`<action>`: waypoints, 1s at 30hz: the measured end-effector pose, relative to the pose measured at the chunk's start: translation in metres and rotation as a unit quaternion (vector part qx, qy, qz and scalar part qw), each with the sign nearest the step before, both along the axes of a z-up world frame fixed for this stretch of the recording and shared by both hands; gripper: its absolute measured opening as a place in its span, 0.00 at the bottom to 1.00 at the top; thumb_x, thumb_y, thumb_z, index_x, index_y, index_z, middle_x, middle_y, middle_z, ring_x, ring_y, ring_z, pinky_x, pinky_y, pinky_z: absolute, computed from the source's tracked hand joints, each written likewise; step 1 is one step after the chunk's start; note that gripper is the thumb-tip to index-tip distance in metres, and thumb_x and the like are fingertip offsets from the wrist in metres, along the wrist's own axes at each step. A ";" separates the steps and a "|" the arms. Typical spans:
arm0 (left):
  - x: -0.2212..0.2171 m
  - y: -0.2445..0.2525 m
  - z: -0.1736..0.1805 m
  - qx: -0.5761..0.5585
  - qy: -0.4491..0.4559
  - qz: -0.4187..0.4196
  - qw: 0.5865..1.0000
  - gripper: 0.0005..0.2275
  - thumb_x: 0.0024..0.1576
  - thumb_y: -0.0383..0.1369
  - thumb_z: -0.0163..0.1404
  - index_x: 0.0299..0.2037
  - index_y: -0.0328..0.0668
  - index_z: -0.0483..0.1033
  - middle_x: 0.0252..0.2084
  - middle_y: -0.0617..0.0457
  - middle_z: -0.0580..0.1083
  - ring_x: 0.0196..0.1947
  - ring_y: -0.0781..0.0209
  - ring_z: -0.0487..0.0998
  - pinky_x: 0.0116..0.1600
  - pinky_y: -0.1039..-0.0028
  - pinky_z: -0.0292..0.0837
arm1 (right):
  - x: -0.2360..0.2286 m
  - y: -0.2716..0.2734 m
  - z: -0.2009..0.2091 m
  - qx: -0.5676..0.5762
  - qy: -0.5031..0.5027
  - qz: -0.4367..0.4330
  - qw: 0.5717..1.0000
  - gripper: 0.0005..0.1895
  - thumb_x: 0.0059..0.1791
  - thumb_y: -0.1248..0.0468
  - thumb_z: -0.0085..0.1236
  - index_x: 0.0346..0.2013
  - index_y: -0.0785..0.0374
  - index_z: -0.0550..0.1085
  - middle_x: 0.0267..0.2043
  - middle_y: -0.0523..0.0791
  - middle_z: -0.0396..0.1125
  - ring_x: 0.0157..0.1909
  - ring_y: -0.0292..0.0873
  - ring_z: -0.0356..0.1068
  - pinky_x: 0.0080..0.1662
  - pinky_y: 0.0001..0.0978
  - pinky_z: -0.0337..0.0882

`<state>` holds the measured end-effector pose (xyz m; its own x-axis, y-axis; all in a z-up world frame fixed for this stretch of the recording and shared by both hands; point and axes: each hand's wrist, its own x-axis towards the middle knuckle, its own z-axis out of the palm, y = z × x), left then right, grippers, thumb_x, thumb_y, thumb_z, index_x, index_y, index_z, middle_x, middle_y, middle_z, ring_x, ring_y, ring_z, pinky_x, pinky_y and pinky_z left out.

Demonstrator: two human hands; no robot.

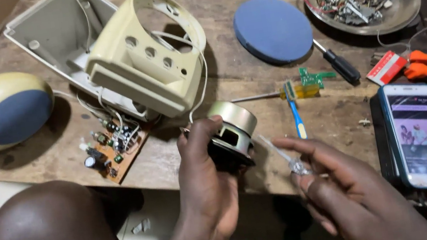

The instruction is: Inspecting and cleaning the internal components of a disassembled speaker, including the driver and circuit board.

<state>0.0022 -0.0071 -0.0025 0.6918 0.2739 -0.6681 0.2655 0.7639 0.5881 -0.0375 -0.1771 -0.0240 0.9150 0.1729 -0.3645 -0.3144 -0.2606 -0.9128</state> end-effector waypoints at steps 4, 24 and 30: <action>-0.002 0.001 0.004 -0.010 -0.005 0.006 1.000 0.14 0.48 0.32 0.51 0.44 0.42 0.65 0.37 0.43 0.70 0.29 0.52 0.67 0.33 0.65 0.61 | 0.000 0.008 0.000 0.042 0.059 -0.115 0.991 0.26 0.52 0.65 0.56 0.65 0.54 0.85 0.21 0.45 0.60 0.24 0.38 0.58 0.29 0.29 0.57; -0.014 -0.012 0.014 -0.019 0.005 -0.100 0.995 0.22 0.50 0.30 0.45 0.57 0.52 0.68 0.41 0.47 0.69 0.38 0.55 0.69 0.38 0.66 0.60 | 0.018 0.009 -0.035 0.098 -0.092 -0.099 0.986 0.16 0.48 0.61 0.61 0.49 0.61 0.72 0.18 0.47 0.69 0.15 0.35 0.58 0.20 0.27 0.59; -0.020 -0.014 0.005 0.028 -0.041 -0.174 0.983 0.33 0.47 0.28 0.47 0.70 0.56 0.69 0.40 0.43 0.72 0.35 0.52 0.73 0.40 0.66 0.67 | 0.021 0.003 -0.040 0.161 -0.066 -0.100 0.980 0.24 0.44 0.58 0.65 0.53 0.59 0.72 0.15 0.44 0.61 0.14 0.34 0.53 0.19 0.26 0.53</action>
